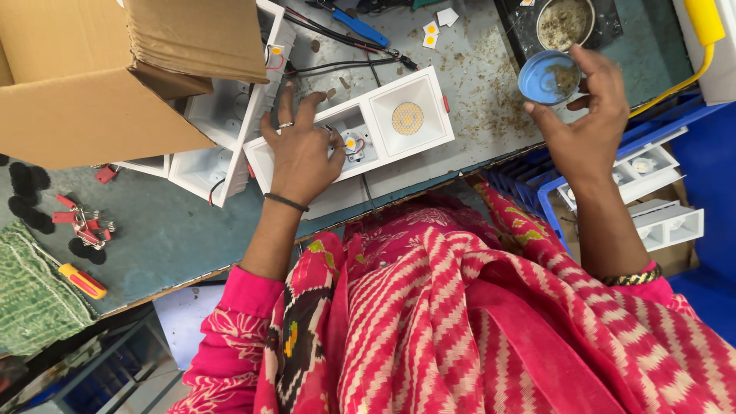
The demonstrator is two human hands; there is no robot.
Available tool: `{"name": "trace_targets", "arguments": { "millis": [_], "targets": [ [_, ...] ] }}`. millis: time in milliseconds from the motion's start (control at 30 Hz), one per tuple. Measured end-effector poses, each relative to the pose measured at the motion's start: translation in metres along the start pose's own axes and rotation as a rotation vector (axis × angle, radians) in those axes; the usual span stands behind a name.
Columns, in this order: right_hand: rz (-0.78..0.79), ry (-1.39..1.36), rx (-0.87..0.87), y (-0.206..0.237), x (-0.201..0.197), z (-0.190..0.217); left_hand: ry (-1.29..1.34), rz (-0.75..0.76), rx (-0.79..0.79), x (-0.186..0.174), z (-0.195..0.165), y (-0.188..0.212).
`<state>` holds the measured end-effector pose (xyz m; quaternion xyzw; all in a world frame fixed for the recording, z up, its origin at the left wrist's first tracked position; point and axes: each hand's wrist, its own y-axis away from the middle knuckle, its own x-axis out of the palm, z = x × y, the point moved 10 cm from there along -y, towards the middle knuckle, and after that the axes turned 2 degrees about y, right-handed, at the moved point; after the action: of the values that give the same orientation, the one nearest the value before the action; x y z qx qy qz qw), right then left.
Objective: The person solders small LED components into white light fixture housings at a workbench, using a soldering iron and applying paste from a small blue cup. They place finished housings aside, handle a box of parts, and continue soldering additional fixtures.
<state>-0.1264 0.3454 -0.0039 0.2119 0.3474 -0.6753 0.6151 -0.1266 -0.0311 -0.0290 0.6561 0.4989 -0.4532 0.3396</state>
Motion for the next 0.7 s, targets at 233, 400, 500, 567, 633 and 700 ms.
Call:
{"name": "trace_targets", "arguments": {
  "millis": [233,400,500,567,633,700],
  "targets": [
    [0.020,0.144,-0.011,0.007,0.021,-0.007,-0.078,0.093,-0.021,0.003,-0.003,-0.007],
    [0.022,0.148,-0.043,0.012,0.030,-0.008,-0.131,0.102,0.018,0.005,-0.008,-0.011],
    [0.021,0.171,-0.042,0.013,0.033,-0.007,-0.137,0.112,0.052,0.008,-0.009,-0.010],
    [0.023,0.184,-0.063,0.014,0.034,-0.003,-0.119,0.107,0.070,0.010,-0.009,-0.010],
    [0.025,0.189,-0.108,0.015,0.034,0.003,-0.083,0.089,0.076,0.009,-0.008,-0.009],
    [0.045,0.197,-0.102,0.015,0.036,0.005,-0.044,0.068,0.085,0.007,-0.007,-0.006]
  ]
}}
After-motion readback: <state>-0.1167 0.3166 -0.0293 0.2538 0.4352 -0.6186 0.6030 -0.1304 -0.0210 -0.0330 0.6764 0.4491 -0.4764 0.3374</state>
